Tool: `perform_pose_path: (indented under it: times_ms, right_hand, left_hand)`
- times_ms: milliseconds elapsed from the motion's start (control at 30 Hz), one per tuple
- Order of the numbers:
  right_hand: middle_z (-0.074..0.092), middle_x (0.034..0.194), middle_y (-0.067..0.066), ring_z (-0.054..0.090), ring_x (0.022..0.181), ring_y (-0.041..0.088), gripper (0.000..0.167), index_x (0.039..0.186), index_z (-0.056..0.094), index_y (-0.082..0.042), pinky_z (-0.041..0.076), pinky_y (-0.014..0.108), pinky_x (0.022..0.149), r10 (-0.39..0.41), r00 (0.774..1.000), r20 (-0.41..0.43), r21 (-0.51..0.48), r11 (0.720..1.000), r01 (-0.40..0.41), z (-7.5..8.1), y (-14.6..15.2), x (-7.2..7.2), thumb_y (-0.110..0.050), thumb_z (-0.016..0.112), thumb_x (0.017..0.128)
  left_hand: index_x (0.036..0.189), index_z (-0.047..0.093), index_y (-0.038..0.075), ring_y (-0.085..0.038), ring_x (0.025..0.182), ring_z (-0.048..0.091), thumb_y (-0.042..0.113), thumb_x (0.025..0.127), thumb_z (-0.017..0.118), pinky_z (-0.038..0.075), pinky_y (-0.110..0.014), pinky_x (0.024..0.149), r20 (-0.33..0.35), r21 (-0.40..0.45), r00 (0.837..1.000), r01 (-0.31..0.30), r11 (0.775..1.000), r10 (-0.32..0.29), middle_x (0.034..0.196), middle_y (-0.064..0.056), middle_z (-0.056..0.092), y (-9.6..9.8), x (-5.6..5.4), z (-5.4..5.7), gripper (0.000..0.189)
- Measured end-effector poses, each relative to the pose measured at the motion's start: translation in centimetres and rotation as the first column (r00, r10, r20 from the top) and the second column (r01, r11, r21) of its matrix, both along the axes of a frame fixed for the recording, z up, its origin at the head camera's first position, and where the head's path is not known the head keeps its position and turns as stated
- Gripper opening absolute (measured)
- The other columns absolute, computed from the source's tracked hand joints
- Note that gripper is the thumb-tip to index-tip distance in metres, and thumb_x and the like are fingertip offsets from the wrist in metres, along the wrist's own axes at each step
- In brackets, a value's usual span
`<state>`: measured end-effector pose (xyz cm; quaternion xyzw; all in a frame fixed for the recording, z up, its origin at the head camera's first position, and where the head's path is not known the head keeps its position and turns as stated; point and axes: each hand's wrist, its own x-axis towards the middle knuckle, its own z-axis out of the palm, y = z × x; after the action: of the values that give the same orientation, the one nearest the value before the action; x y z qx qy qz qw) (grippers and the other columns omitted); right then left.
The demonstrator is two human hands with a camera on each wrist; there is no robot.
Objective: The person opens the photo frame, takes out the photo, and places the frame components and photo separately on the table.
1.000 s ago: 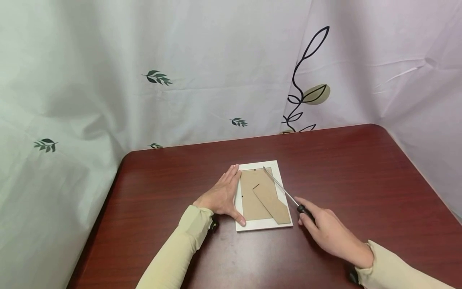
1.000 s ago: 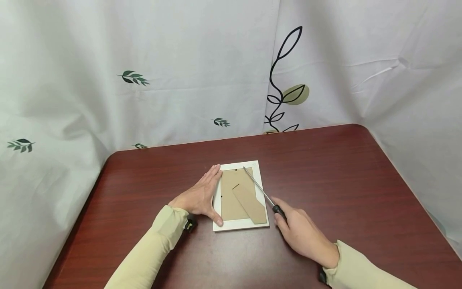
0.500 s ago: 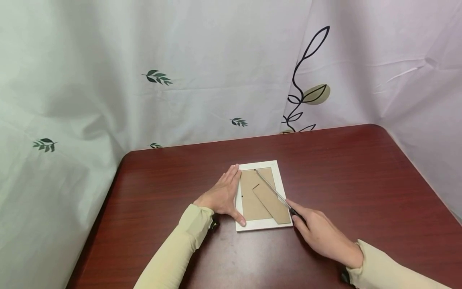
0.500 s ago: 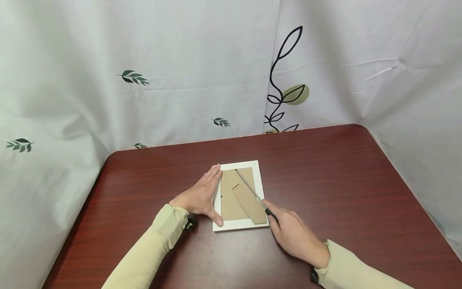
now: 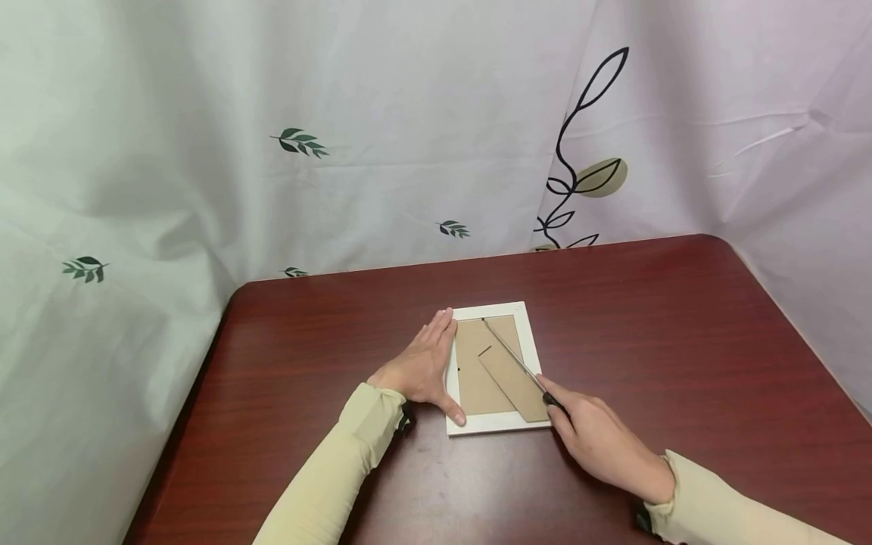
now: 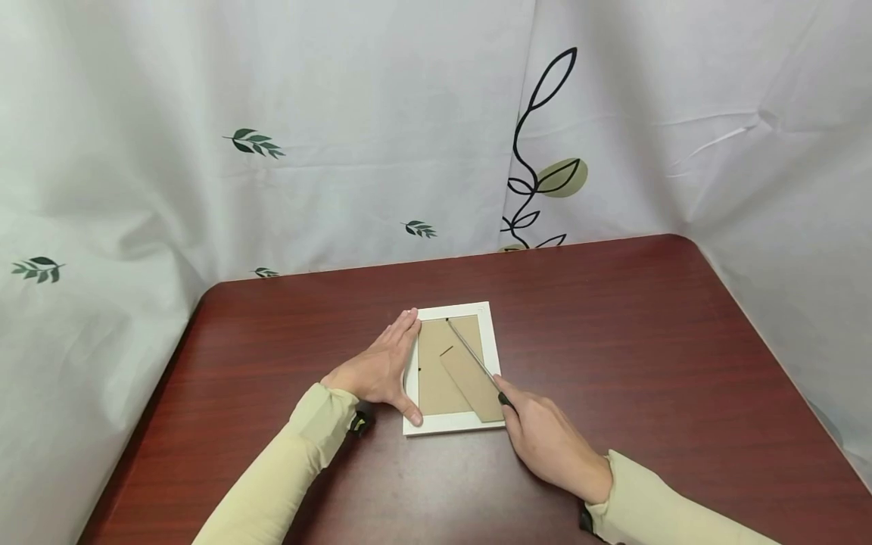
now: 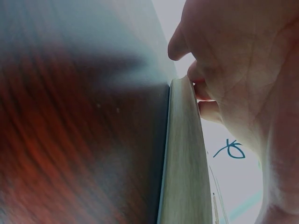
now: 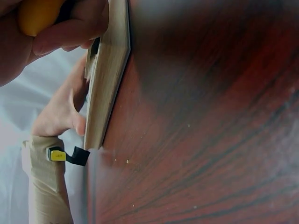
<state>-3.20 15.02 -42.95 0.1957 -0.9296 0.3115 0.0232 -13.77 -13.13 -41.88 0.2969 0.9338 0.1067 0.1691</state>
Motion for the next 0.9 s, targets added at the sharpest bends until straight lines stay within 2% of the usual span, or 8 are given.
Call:
perform_pose_path:
  times_ms: [200, 600, 900]
  right_hand:
    - [0.066, 0.128, 0.018, 0.065, 0.114, 0.027, 0.045, 0.141, 0.056, 0.0, 0.055, 0.045, 0.09, 0.021, 0.999, -0.044, -0.006, 1.0, -0.021, 0.08, -0.15, 0.12, -0.002, 0.061, 0.096]
    - [0.064, 0.13, 0.02, 0.064, 0.116, 0.026, 0.045, 0.141, 0.055, 0.004, 0.055, 0.044, 0.092, 0.031, 0.999, -0.039, 0.014, 0.999, -0.03, -0.2, -0.19, 0.11, -0.004, 0.061, 0.097]
    - [0.066, 0.127, 0.019, 0.066, 0.114, 0.028, 0.045, 0.141, 0.055, 0.002, 0.055, 0.044, 0.091, 0.021, 0.999, -0.05, 0.013, 1.0, -0.02, -0.22, -0.31, 0.24, -0.003, 0.062, 0.096]
  left_hand:
    - [0.158, 0.004, -0.007, -0.033, 0.154, -0.007, 0.07, 0.048, 0.09, 0.008, -0.045, 0.124, 0.017, 0.013, 1.0, -0.009, 1.0, 0.008, 0.166, -0.024, -0.006, -0.02, -0.05, -0.02, 0.16]
    - [0.157, 0.005, -0.007, -0.033, 0.154, -0.006, 0.069, 0.049, 0.091, 0.006, -0.042, 0.124, 0.011, 0.018, 1.0, 0.002, 1.0, -0.002, 0.166, -0.024, -0.005, -0.03, -0.09, 0.0, 0.158]
    - [0.158, 0.006, -0.007, -0.033, 0.154, -0.006, 0.07, 0.048, 0.09, 0.008, -0.045, 0.124, 0.004, 0.021, 1.0, 0.002, 1.0, -0.002, 0.166, -0.024, -0.005, -0.01, -0.03, -0.02, 0.158]
